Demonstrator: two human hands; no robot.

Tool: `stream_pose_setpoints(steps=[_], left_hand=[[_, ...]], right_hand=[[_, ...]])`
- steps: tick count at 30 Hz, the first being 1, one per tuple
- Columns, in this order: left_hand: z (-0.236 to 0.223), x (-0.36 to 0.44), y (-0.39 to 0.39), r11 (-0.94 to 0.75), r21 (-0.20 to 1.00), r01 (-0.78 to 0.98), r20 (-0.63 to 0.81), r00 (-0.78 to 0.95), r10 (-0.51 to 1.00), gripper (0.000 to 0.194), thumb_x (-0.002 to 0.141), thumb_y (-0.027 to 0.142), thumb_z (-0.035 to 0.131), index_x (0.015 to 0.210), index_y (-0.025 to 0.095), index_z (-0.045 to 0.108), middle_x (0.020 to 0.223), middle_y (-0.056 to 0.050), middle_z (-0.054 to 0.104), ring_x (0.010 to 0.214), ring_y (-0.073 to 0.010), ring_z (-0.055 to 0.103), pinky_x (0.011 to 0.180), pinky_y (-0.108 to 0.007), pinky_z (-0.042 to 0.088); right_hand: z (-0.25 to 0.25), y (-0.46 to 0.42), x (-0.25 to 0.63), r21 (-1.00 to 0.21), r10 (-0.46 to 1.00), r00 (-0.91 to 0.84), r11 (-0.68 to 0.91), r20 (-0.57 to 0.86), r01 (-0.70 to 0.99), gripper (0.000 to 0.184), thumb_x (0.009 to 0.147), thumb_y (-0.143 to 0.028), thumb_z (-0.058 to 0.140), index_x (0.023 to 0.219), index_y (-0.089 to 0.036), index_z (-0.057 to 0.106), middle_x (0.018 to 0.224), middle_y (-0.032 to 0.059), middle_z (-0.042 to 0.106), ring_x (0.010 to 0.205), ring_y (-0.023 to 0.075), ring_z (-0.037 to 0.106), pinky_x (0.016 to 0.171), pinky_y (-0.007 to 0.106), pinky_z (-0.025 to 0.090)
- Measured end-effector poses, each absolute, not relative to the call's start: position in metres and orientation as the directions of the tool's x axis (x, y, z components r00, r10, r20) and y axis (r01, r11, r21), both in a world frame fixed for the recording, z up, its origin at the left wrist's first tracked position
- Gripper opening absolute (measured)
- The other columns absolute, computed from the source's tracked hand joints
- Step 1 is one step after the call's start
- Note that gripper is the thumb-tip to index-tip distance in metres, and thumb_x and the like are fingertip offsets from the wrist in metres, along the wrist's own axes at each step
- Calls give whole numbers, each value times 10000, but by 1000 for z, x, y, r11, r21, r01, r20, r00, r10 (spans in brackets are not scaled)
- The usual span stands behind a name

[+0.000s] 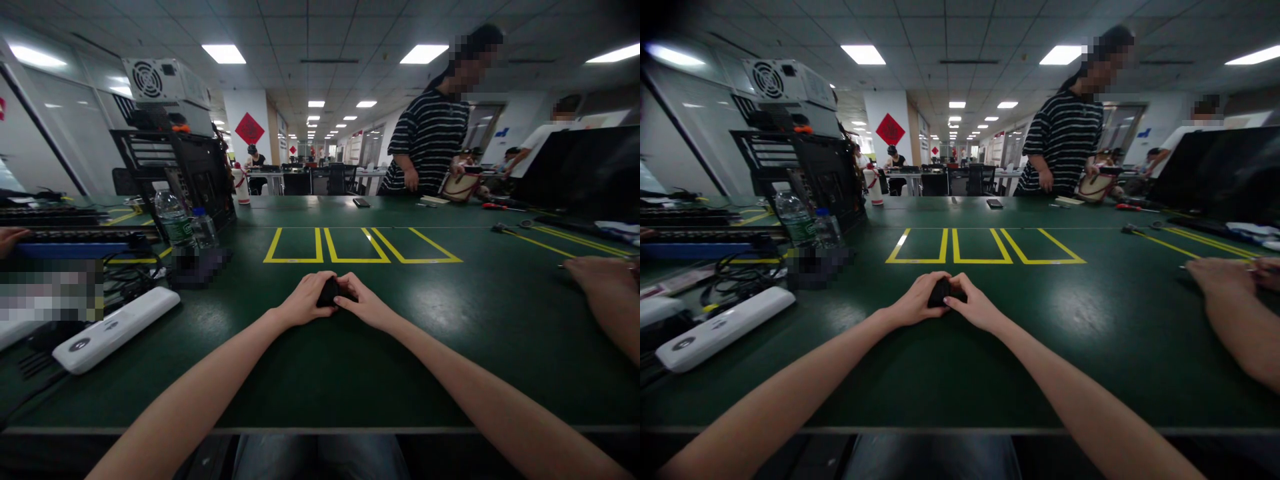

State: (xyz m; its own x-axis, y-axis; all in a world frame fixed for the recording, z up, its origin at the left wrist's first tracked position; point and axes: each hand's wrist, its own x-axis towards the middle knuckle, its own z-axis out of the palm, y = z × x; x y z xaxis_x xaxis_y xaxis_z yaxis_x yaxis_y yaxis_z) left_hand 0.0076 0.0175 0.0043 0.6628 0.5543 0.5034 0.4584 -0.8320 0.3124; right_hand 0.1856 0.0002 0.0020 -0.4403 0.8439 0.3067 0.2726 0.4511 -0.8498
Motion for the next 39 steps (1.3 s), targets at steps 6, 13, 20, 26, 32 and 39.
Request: stream_pose_setpoints(steps=[6,13,20,26,32,39], left_hand=[[7,8,16,-830,320,457,491,670,558,584,671,285,590,1168,210,294,1114,-69,455,1043,-215,433,937,-396,280],[6,8,16,-824,325,463,487,665,566,585,670,289,590,1170,218,294,1119,-70,456,1048,-224,434,933,-409,280],[6,7,17,-830,316,460,499,663,558,582,675,285,583,1172,209,291,1114,-72,457,1040,-218,437,933,-400,282],[4,8,19,-829,315,462,503,660,559,604,660,299,595,1170,206,284,1112,-73,461,1038,-222,441,925,-405,290],[5,8,18,-823,321,469,495,658,568,588,664,292,590,1166,211,294,1110,-73,461,1040,-224,439,924,-405,289],[7,7,16,-833,316,454,497,669,553,595,666,286,591,1173,203,290,1120,-71,453,1041,-215,435,938,-391,281]], right_hand=[[6,-1,186,-869,873,-394,410,287,277,174,772,-326,472,910,-222,451,925,8,521,938,175,507,812,373,409],[2,3,187,-879,886,-399,368,234,302,270,766,-312,477,1011,-207,444,1005,34,520,990,182,482,886,413,361],[10,-4,190,-832,843,-450,457,294,314,267,733,-275,530,980,-228,440,991,16,500,996,182,473,874,398,364],[6,0,187,-864,874,-401,407,274,296,262,744,-305,511,980,-223,432,957,16,516,968,176,488,858,395,376],[1,5,189,-878,859,-449,394,247,271,292,722,-284,545,984,-199,448,1022,34,520,1008,181,482,910,410,342],[3,4,189,-888,856,-452,390,252,244,253,732,-320,533,941,-213,442,941,13,531,954,173,511,840,376,394]])
